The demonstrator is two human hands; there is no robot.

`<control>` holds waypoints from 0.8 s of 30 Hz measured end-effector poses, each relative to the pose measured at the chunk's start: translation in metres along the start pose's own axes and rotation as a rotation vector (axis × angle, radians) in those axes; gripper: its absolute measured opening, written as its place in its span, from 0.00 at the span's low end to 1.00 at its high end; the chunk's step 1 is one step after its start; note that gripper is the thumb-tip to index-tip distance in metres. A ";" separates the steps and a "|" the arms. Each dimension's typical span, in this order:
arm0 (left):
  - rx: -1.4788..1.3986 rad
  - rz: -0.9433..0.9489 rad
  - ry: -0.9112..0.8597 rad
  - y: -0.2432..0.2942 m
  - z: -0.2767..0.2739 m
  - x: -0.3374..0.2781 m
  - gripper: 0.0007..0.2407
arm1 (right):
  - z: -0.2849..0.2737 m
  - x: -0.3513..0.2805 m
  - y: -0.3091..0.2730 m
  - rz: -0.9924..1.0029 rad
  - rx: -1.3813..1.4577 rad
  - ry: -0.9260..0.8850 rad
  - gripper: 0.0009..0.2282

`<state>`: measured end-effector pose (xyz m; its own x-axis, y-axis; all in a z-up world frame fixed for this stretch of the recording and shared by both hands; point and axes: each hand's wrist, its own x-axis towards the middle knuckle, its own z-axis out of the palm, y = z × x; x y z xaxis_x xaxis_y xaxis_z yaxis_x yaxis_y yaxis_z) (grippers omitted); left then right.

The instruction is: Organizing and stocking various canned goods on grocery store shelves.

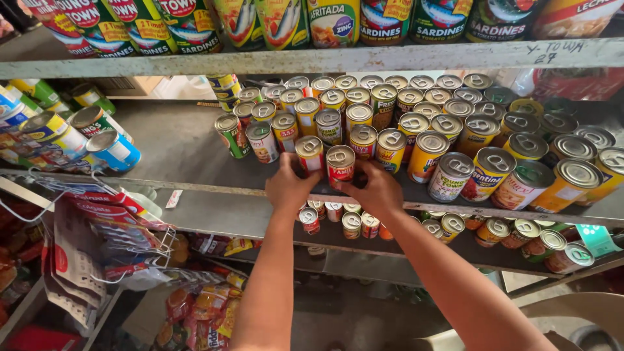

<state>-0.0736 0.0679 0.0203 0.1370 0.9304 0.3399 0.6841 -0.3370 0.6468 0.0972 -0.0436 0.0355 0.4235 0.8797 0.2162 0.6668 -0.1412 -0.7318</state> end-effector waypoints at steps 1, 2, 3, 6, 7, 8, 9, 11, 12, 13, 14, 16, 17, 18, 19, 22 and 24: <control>-0.025 -0.018 -0.056 0.002 -0.002 -0.002 0.29 | -0.001 0.000 0.000 0.025 0.015 -0.011 0.31; -0.050 -0.035 -0.115 0.003 -0.003 -0.005 0.29 | -0.001 -0.001 0.000 0.053 0.030 -0.021 0.31; -0.050 -0.032 -0.115 0.000 -0.001 -0.004 0.29 | 0.000 -0.001 0.003 0.054 0.031 -0.018 0.31; -0.095 0.068 -0.204 0.002 0.005 -0.003 0.32 | 0.001 -0.001 0.009 -0.019 0.018 0.013 0.31; -0.096 0.088 -0.238 0.008 0.005 -0.004 0.36 | 0.000 -0.001 0.010 -0.042 0.038 0.000 0.32; -0.096 0.109 -0.270 0.014 0.004 -0.004 0.40 | 0.000 -0.002 0.010 -0.067 0.059 -0.012 0.33; -0.097 0.113 -0.269 0.022 -0.003 -0.005 0.40 | 0.001 0.000 0.016 -0.068 0.059 -0.008 0.33; -0.064 0.017 -0.342 0.038 -0.016 -0.009 0.37 | 0.003 0.002 0.028 -0.187 0.197 0.037 0.31; -0.064 0.025 -0.344 0.029 -0.009 -0.008 0.37 | 0.006 0.004 0.037 -0.186 0.198 0.044 0.31; -0.330 0.079 -0.384 0.020 -0.001 -0.007 0.33 | 0.009 0.006 0.046 -0.223 0.463 -0.042 0.30; -0.598 0.132 -0.422 0.011 0.007 -0.007 0.30 | 0.012 0.007 0.056 -0.259 0.728 -0.131 0.29; -0.778 0.157 -0.508 0.010 0.010 -0.010 0.28 | -0.002 0.003 0.054 -0.265 0.849 -0.177 0.25; -0.958 0.175 -0.590 0.009 0.011 -0.012 0.27 | -0.008 -0.001 0.053 -0.271 0.971 -0.231 0.22; -0.958 0.181 -0.591 0.010 0.015 -0.014 0.27 | -0.010 -0.003 0.054 -0.275 0.969 -0.226 0.22; -1.064 0.227 -0.607 0.011 0.019 -0.015 0.27 | -0.011 -0.005 0.056 -0.254 1.019 -0.216 0.21; -1.202 0.166 -0.629 0.014 0.038 -0.018 0.27 | -0.031 -0.018 0.050 -0.220 1.085 -0.204 0.19; -1.229 0.053 -0.633 0.034 0.026 -0.028 0.27 | -0.047 -0.028 0.042 -0.206 1.104 -0.210 0.18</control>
<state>-0.0357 0.0347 0.0149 0.6675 0.7075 0.2323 -0.3518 0.0247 0.9358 0.1423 -0.0955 0.0286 0.1887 0.9131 0.3616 -0.2349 0.3995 -0.8861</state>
